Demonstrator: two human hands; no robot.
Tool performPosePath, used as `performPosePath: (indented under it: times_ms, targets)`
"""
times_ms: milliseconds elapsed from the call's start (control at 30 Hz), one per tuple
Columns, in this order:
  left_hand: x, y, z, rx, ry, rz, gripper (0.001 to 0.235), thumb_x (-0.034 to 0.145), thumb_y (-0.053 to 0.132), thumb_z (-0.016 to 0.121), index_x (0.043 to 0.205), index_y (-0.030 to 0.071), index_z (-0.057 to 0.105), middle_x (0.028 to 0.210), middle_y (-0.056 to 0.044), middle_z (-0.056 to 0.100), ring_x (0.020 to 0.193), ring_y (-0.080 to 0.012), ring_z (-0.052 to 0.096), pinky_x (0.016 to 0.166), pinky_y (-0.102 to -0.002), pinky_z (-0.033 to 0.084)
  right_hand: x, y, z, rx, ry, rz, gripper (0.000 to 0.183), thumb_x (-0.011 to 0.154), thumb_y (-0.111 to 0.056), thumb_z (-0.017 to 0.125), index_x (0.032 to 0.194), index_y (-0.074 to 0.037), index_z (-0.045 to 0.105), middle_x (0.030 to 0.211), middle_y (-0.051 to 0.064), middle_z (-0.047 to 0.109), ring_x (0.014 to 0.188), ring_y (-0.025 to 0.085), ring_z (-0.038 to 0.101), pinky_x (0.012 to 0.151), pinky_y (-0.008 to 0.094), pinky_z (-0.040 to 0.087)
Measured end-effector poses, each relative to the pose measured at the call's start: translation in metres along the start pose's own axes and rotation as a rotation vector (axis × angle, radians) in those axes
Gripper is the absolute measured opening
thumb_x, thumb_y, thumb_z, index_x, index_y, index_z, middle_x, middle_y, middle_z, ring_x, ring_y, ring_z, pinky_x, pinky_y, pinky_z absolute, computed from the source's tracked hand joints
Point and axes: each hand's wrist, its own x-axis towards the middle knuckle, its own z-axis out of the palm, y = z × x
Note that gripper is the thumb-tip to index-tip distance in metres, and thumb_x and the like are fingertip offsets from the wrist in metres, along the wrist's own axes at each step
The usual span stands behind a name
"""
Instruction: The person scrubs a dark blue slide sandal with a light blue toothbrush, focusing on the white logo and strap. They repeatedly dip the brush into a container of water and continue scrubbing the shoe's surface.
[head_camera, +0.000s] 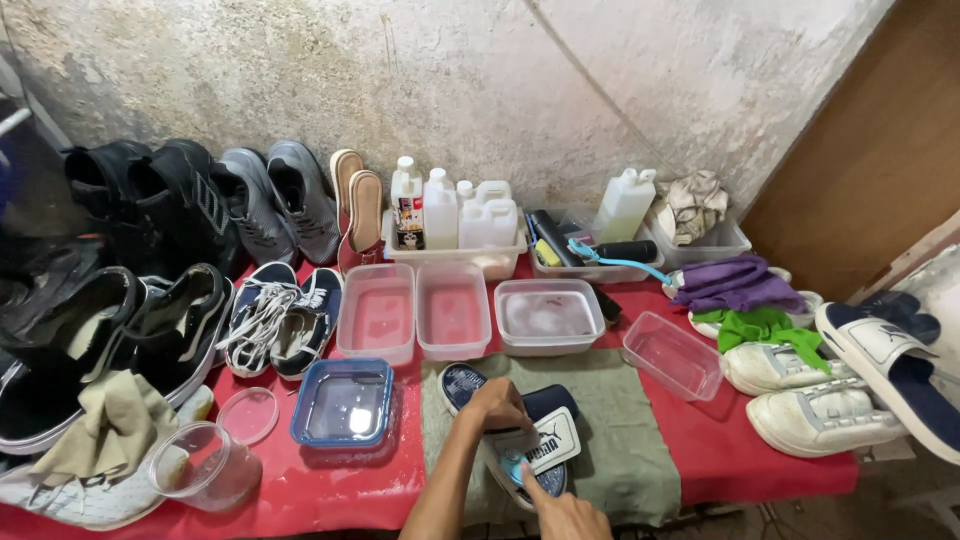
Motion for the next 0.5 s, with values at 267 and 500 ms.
performPosePath:
  times_ms: [267, 500]
  targets:
    - [-0.025, -0.004, -0.010, -0.341, 0.065, 0.078, 0.060, 0.095, 0.068, 0.050, 0.080, 0.014, 0.070, 0.070, -0.002, 0.059, 0.068, -0.0154, 0.053, 0.067, -0.033, 0.038, 0.024, -0.008, -0.001, 0.129, 0.274, -0.110, 0.077, 0.091, -0.011, 0.035, 0.160, -0.039, 0.015, 0.119, 0.024, 0.063, 0.111, 0.049, 0.063, 0.094, 0.057, 0.048]
    - [-0.033, 0.000, -0.012, -0.509, 0.133, 0.047, 0.063, 0.094, 0.073, 0.030, 0.097, 0.014, 0.054, 0.108, -0.005, 0.067, 0.100, -0.0183, 0.060, 0.091, -0.033, 0.042, 0.033, 0.002, -0.026, 0.078, 0.293, -0.056, 0.080, 0.090, -0.004, 0.041, 0.159, -0.039, 0.021, 0.122, 0.019, 0.066, 0.115, 0.044, 0.065, 0.096, 0.053, 0.050]
